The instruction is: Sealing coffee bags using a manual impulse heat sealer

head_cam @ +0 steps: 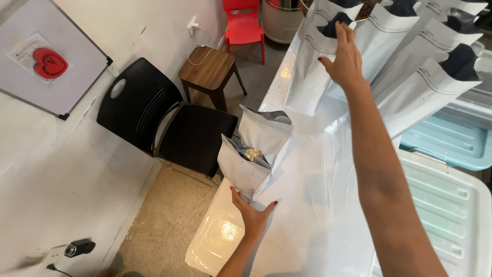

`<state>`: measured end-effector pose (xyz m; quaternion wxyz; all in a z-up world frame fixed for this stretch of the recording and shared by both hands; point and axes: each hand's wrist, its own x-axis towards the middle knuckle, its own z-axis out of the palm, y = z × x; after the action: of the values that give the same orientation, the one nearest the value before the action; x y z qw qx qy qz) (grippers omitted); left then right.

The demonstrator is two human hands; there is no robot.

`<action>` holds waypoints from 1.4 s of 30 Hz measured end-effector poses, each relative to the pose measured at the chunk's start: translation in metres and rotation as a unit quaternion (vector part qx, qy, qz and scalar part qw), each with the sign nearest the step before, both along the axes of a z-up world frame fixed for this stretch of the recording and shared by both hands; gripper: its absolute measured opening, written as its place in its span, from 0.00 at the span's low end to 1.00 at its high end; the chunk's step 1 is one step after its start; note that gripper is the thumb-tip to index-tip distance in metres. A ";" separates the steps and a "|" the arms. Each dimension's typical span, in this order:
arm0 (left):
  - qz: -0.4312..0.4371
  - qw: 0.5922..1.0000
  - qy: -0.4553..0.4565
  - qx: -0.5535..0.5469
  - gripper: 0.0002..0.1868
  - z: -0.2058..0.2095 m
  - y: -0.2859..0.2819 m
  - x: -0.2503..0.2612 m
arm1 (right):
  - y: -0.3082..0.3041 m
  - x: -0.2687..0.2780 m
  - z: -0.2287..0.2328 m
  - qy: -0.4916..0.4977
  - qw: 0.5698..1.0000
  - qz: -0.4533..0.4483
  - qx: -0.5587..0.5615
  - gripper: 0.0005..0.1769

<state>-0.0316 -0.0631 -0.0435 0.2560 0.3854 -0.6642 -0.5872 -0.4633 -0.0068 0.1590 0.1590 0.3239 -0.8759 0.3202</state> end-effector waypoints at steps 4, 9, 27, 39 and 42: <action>0.020 0.996 -0.021 0.085 0.74 -0.002 0.005 0.002 | 0.018 -0.043 -0.040 0.027 0.994 0.003 0.110 0.20; -0.002 0.997 -0.065 0.049 0.43 -0.025 0.018 0.024 | 0.073 0.023 -0.065 0.113 0.986 0.014 0.123 0.08; -0.315 0.939 0.139 -0.020 0.29 0.095 0.088 0.044 | 0.254 0.437 -0.055 -0.012 0.992 -0.047 -0.119 0.25; -0.269 0.946 0.178 0.032 0.08 0.064 0.088 0.038 | 0.250 0.428 -0.157 -0.205 0.933 -0.100 -0.279 0.07; -0.232 0.962 0.139 0.041 0.08 0.071 0.084 0.041 | 0.249 0.420 -0.156 -0.212 0.911 -0.118 -0.333 0.06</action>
<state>0.0097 0.0207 0.0270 0.1867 0.1454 -0.6688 -0.7047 -0.0433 0.2427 0.0032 0.1044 0.0712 -0.7637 0.6331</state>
